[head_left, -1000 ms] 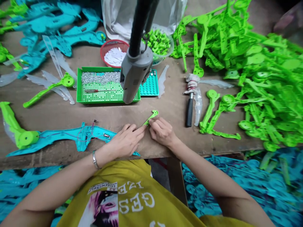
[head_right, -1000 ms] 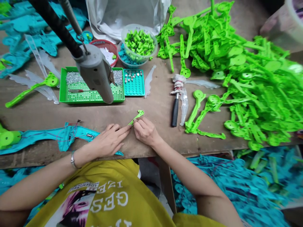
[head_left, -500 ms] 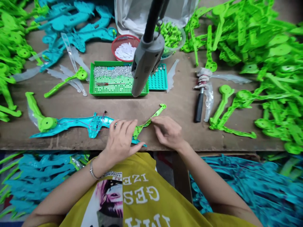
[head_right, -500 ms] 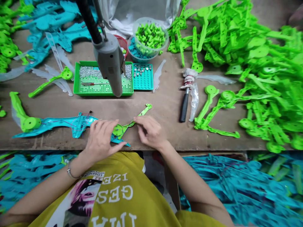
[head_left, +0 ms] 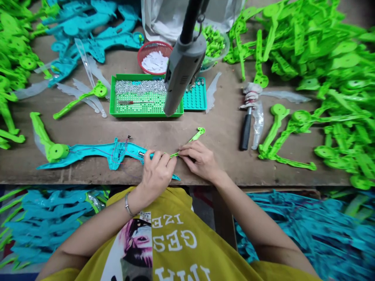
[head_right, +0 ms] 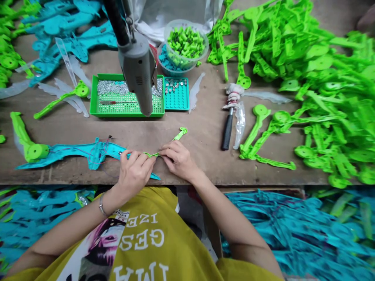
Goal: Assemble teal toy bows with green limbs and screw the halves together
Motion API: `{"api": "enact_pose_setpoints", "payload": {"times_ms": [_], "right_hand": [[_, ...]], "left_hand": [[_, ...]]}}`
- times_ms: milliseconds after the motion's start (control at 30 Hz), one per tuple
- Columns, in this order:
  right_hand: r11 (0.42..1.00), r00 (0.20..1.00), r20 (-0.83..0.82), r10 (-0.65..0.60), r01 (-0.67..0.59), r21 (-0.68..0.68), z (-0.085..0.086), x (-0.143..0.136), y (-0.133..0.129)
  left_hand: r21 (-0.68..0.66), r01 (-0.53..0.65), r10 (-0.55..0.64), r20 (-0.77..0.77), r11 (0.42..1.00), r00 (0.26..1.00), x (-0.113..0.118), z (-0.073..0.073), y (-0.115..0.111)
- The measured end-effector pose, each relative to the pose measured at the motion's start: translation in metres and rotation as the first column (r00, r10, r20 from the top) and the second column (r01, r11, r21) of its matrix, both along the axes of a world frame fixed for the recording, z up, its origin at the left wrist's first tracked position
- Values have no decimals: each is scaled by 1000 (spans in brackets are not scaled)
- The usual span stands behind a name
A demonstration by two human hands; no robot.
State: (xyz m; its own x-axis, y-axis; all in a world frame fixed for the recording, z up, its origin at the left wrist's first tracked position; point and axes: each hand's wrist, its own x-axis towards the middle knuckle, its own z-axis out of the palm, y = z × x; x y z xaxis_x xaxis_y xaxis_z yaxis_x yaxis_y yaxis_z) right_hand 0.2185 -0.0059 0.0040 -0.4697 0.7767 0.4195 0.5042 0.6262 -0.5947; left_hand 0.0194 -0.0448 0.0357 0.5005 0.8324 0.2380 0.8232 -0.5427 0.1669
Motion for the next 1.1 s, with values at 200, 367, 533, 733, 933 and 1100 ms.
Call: {"api": "enact_pose_setpoints", "payload": {"times_ms": [200,367,533,733,933,1100], "right_hand": [[997,998,41,40,-42,58,-6,5,1],[990,998,50,40,-46,133,-10,6,-1],[988,999,37,31,-36,151,-10,6,-2],[990,999,27,23,-26,138,-10,3,-3],[989,999,45,27,-33,141,-9,3,-4],[988,992,124,13,-32,151,-9,3,-6]], "left_hand": [[48,121,-122,5,991,993,-14,-3,-3],[32,97,-98,36,995,995,-15,-8,0],[-28,33,-31,77,999,997,-6,-8,1],[1,-22,22,48,1000,999,-1,-5,0],[24,-24,25,-13,999,1000,-2,-4,-1],[2,-14,15,-23,1000,1000,-8,-5,-2]]}}
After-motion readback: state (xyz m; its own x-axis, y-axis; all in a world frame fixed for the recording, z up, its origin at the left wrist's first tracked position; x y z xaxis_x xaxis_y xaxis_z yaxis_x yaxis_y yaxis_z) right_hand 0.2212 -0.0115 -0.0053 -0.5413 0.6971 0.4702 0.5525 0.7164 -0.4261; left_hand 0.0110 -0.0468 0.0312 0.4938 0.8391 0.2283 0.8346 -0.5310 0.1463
